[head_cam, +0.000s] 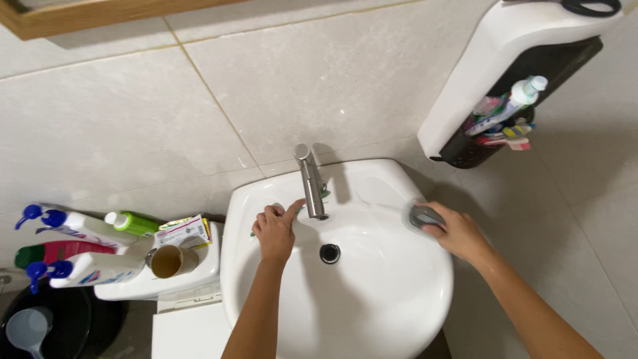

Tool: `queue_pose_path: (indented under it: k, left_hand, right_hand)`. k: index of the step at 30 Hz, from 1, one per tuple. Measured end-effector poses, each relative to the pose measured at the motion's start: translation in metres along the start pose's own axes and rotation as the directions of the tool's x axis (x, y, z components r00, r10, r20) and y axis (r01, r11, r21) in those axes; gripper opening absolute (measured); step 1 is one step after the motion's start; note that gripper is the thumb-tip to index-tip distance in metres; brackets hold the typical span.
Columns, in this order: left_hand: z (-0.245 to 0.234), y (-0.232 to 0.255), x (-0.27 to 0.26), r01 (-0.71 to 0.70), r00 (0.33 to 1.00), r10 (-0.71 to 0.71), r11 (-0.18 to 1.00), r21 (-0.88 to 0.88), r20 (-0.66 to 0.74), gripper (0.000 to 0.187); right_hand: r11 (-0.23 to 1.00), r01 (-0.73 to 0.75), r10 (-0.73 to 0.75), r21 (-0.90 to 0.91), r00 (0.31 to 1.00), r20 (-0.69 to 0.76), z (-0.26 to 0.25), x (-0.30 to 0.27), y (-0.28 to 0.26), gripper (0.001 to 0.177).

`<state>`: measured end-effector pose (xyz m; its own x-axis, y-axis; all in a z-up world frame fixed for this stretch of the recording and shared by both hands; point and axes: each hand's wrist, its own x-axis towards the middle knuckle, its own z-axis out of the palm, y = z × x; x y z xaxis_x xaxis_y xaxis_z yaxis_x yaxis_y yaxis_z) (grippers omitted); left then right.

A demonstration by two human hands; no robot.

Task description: The person cleans the bathroom sink and faucet using a sponge and a toothbrush, scrubbing the surfaces and rinsing them with water.

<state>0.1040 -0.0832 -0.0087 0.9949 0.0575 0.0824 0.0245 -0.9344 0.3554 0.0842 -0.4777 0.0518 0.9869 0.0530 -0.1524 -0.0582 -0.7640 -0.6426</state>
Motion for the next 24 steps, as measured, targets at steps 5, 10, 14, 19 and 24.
queue_pose_path:
  k: [5,10,14,19,24]
  left_hand:
    - [0.005,-0.006,0.005,0.001,0.998,-0.004,0.999,0.053,0.066,0.067]
    - [0.01,-0.01,0.004,-0.004,1.0,0.004,1.0,0.025,0.007,0.05]
    - [0.007,-0.011,0.005,-0.023,1.0,0.023,0.999,0.04,-0.007,0.053]
    - [0.01,-0.009,0.005,0.005,1.0,-0.005,1.0,0.015,-0.003,0.047]
    - [0.015,-0.018,0.011,-0.018,1.0,0.018,1.0,0.011,-0.003,0.047]
  right_hand:
    - [0.988,0.145,-0.137,0.053,0.983,-0.125,0.027,0.076,0.022,0.05]
    - [0.998,-0.013,0.029,0.064,0.965,-0.259,0.051,0.144,0.038,0.049]
    - [0.922,0.34,-0.296,0.183,0.927,-0.229,0.033,0.052,0.064,0.067]
    - [0.993,-0.113,0.112,0.031,0.993,0.033,0.008,-0.051,0.028,0.056]
    - [0.994,0.105,-0.108,-0.032,0.988,-0.112,0.008,0.047,0.004,0.052]
